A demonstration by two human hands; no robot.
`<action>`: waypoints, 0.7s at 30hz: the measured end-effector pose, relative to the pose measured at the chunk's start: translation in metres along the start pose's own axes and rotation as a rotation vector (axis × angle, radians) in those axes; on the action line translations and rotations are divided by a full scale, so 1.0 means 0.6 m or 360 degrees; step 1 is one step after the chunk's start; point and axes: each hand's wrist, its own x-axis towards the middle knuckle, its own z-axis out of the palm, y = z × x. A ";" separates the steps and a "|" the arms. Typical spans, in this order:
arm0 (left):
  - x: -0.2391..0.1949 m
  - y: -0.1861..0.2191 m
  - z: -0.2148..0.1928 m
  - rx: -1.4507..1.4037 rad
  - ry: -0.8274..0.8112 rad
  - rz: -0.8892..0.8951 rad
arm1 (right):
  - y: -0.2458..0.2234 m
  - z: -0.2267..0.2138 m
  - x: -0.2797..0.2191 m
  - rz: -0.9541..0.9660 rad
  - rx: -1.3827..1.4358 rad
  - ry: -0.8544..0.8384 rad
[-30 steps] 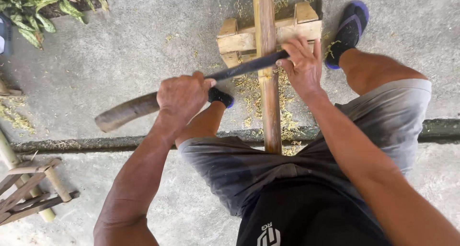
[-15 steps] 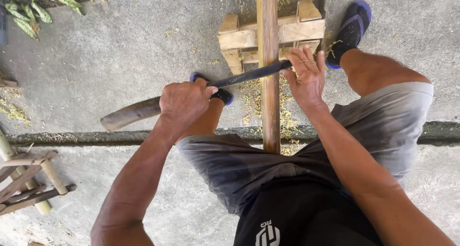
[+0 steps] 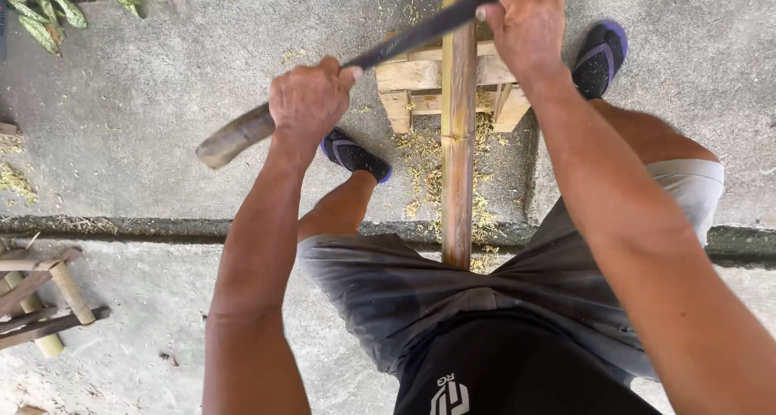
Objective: The recorder uses a machete to shave and smooth the surface of a bamboo stalk resting on a wooden stand.
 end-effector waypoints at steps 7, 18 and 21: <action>-0.125 -0.001 0.015 0.0046 0.0001 0.0297 | -0.064 -0.018 -0.169 0.0075 0.0060 0.0013; -0.104 0.027 -0.054 0.0179 -0.0412 0.0104 | -0.063 -0.018 -0.180 0.0155 0.0128 0.0004; -0.103 0.039 -0.062 0.0202 -0.0604 0.0045 | -0.077 -0.039 -0.167 0.0142 0.0222 0.0033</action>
